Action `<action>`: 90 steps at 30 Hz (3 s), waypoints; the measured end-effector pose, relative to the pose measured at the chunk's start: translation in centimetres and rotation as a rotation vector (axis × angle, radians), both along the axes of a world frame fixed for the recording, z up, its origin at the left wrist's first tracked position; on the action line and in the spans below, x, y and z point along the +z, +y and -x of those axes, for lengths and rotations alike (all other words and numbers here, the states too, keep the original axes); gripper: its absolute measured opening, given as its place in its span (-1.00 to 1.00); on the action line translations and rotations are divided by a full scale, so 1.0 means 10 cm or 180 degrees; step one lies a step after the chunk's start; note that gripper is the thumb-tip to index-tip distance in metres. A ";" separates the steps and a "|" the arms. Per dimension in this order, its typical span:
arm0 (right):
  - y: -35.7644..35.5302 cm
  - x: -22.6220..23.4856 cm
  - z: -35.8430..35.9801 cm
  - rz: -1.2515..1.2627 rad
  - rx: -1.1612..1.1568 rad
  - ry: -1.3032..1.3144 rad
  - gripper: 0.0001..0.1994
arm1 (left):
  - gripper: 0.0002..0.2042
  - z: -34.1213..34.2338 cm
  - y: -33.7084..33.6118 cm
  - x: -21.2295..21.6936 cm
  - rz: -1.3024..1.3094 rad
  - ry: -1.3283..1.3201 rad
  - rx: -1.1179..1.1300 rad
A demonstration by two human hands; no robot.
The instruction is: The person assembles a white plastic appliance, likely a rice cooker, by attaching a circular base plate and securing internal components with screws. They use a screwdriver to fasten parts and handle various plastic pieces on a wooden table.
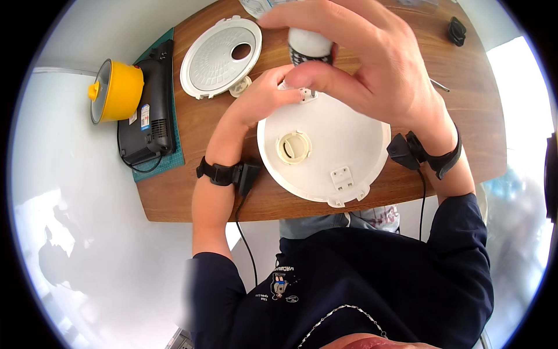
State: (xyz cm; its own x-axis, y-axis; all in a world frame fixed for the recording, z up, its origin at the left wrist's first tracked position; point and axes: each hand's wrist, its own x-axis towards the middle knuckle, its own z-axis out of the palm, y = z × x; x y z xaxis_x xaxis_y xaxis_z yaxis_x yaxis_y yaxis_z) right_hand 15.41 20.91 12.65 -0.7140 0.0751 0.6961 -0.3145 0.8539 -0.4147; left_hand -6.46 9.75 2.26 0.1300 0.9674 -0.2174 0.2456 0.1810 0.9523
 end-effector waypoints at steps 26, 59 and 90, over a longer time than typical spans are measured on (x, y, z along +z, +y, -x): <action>0.01 -0.22 0.12 0.0000 0.0096 0.0263 -0.41 | -0.63 -0.02 0.04 0.03 0.0077 0.0015 -0.0046; -0.11 0.04 -0.04 0.0321 -0.0235 -0.0384 -0.45 | -0.56 -0.03 0.02 -0.05 -0.0139 -0.0152 -0.0003; -0.46 0.05 0.05 0.0464 -0.1360 -0.0595 -0.45 | -0.59 0.02 0.07 -0.17 -0.0090 0.0216 -0.0029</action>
